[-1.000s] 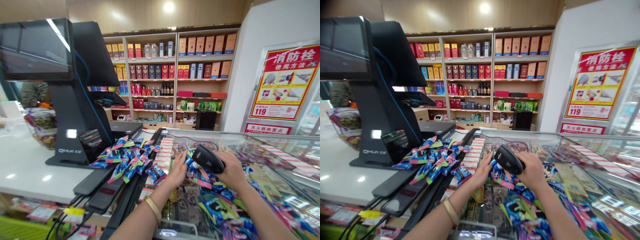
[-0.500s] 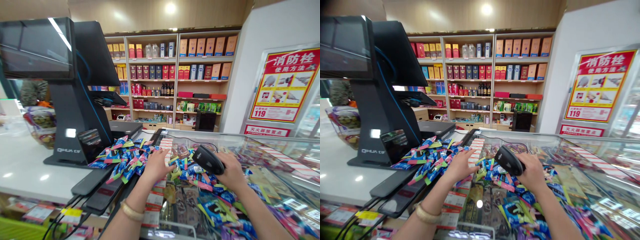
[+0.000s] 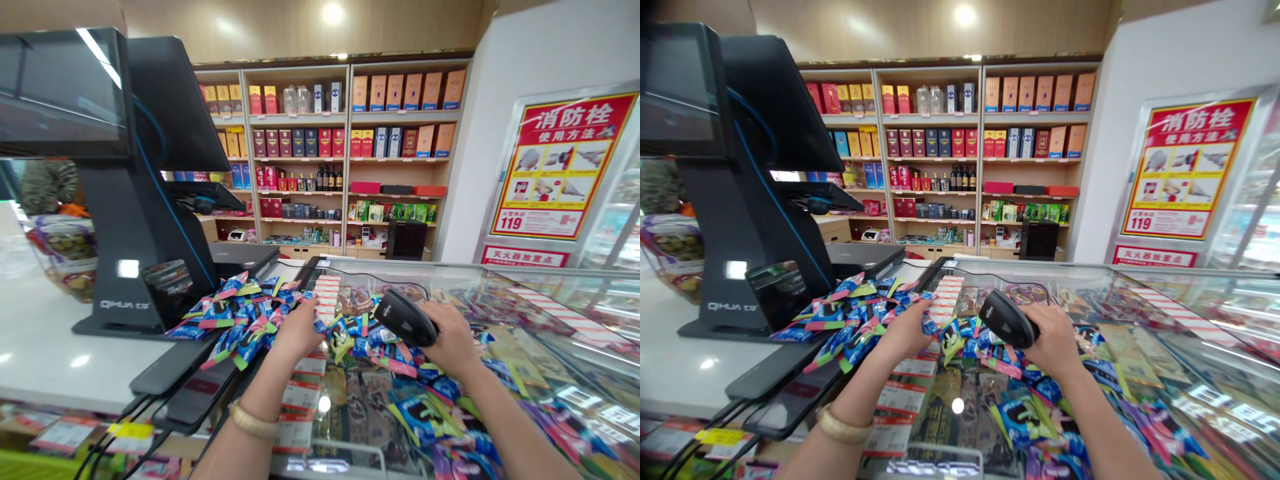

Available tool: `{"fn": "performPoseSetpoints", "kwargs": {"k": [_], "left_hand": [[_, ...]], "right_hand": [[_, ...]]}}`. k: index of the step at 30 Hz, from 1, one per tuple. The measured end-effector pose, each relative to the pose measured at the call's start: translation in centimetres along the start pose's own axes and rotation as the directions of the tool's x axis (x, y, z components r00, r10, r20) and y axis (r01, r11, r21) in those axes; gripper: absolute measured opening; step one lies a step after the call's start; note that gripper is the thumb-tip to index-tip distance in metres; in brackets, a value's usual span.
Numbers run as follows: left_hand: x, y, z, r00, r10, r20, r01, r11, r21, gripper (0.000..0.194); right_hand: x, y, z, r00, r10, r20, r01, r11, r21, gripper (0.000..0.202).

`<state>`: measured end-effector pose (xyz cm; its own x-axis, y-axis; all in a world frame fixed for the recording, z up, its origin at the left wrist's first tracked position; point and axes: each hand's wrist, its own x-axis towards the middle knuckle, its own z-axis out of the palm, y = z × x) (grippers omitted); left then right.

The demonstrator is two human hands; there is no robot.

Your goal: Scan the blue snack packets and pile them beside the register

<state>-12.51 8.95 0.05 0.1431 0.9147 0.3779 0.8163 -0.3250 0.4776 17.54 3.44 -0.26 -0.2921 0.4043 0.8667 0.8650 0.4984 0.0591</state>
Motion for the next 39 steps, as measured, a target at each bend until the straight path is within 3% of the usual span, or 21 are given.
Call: {"fn": "performPoseSetpoints", "kwargs": {"k": [4,7,9,11,14,16,17,20,23,29,32,35,37,39], "left_hand": [[0.5,1.1,0.1,0.986,0.057,-0.158,-0.100,0.954,-0.283,0.062],[0.8,1.9,0.5,0.979,-0.067,-0.193,-0.046,0.848,-0.528,0.059],[0.9,2.4,0.7,0.967,-0.201,-0.156,0.014,0.656,-0.755,0.054],[1.0,2.7,0.8,0.954,-0.298,-0.013,0.093,0.339,-0.936,0.044],[1.1,2.8,0.8,0.919,-0.337,0.206,0.186,-0.089,-0.978,0.019],[1.3,2.8,0.7,0.887,-0.384,0.258,0.171,-0.245,-0.954,0.005],[1.4,2.7,0.7,0.871,-0.405,0.277,0.160,-0.300,-0.941,0.009],[1.7,2.4,0.8,0.841,-0.425,0.335,0.176,-0.371,-0.912,0.017],[1.7,2.4,1.1,0.840,-0.434,0.325,0.207,-0.298,-0.932,0.001],[0.7,3.1,1.8,0.907,-0.350,0.234,0.205,-0.118,-0.972,0.042],[0.4,3.1,2.3,0.953,-0.294,0.071,0.133,0.198,-0.971,0.059],[0.4,2.8,2.7,0.974,-0.137,-0.182,-0.067,0.590,-0.805,0.050],[0.5,2.5,2.7,0.966,-0.021,-0.259,-0.158,0.744,-0.649,0.039],[0.6,2.4,2.8,0.962,0.039,-0.269,-0.189,0.808,-0.558,0.039]], "right_hand": [[0.1,-0.1,-0.1,1.000,-0.016,-0.011,0.016,1.000,0.003,0.019],[0.0,-0.1,0.0,1.000,-0.021,0.001,0.021,1.000,0.006,0.019],[0.0,0.0,0.0,1.000,-0.019,0.004,0.018,1.000,0.009,0.020],[-0.1,0.1,0.1,1.000,-0.016,0.007,0.016,1.000,0.011,0.021],[-0.1,0.2,0.1,1.000,-0.020,0.009,0.020,1.000,0.014,0.022],[-0.2,0.2,0.2,1.000,-0.026,0.005,0.026,1.000,0.014,0.023],[-0.2,0.2,0.2,1.000,-0.027,0.007,0.027,1.000,0.013,0.023],[-0.3,0.2,0.3,1.000,-0.010,0.016,0.010,1.000,0.014,0.024],[-0.4,0.1,0.4,1.000,0.000,0.019,0.000,1.000,0.019,0.024],[-0.2,-0.2,0.2,0.999,-0.007,0.037,0.006,1.000,0.023,0.021],[0.0,-0.3,0.1,0.999,-0.014,0.037,0.013,0.999,0.031,0.020],[0.1,-0.5,0.0,0.999,-0.011,0.045,0.009,0.999,0.044,0.021],[0.1,-0.6,0.0,0.998,-0.003,0.056,-0.001,0.998,0.057,0.022],[0.2,-0.8,0.0,0.998,0.001,0.070,-0.007,0.997,0.072,0.023]]}}
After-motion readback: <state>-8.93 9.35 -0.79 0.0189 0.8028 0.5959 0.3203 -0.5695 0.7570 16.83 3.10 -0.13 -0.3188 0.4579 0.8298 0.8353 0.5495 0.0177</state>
